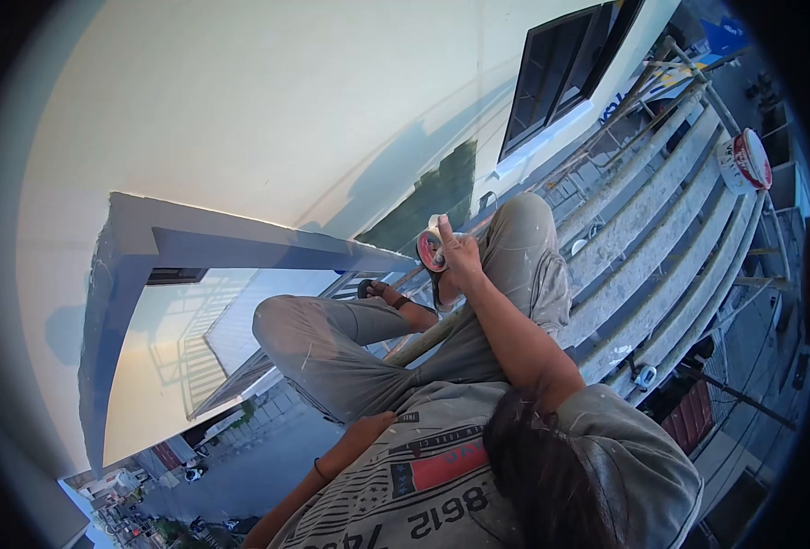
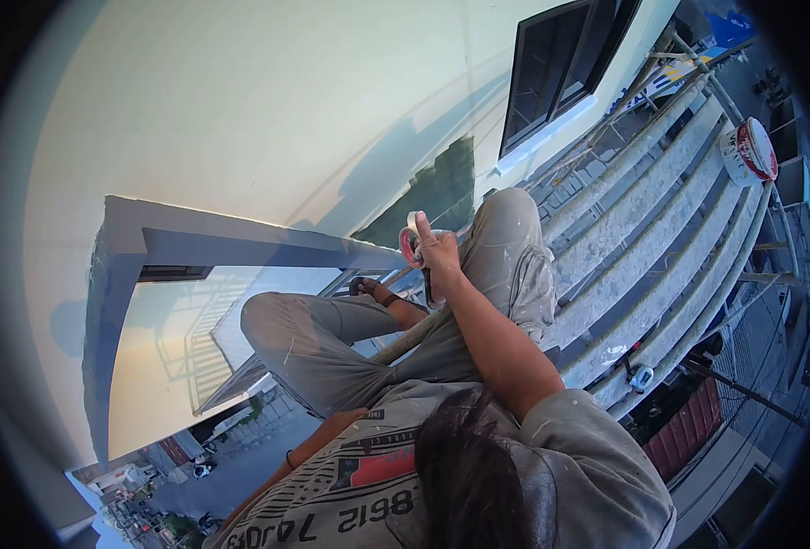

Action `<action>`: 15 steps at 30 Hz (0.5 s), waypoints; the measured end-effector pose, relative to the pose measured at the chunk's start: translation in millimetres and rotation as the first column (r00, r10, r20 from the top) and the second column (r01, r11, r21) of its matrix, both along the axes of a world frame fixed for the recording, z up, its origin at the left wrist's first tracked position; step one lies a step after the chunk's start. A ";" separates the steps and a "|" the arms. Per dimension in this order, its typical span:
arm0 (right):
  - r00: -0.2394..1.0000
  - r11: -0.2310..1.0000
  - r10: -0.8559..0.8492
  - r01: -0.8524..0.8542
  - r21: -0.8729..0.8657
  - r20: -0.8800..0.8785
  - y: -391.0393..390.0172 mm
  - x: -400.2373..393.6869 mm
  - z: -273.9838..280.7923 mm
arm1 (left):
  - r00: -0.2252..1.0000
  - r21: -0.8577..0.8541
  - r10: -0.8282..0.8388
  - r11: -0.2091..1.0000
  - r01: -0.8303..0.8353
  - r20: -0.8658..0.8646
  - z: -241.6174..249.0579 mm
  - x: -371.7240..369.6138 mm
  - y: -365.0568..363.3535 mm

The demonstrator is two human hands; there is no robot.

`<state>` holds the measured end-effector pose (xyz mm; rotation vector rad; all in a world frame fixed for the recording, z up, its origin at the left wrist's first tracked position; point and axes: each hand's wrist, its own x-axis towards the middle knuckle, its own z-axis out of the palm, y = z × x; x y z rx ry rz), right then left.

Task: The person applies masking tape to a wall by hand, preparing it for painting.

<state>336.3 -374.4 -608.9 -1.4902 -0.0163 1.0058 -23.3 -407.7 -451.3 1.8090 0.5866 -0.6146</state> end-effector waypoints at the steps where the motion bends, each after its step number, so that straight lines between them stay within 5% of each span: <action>1: 1.000 1.000 -0.005 0.005 -0.011 -0.018 0.1 -0.9 1.6 | 0.998 -0.028 0.045 0.999 -0.043 0.044 -0.5 -4.8 0.0; 8: 0.999 0.999 -0.033 0.033 0.041 -0.012 3.7 -2.7 -2.4 | 0.985 -0.132 0.146 0.982 -0.133 0.097 41.6 17.5 2.6; 15: 1.000 1.000 0.026 -0.026 0.005 0.018 5.8 -7.0 11.6 | 0.957 -0.242 0.231 0.952 -0.185 0.177 26.3 -3.7 -3.5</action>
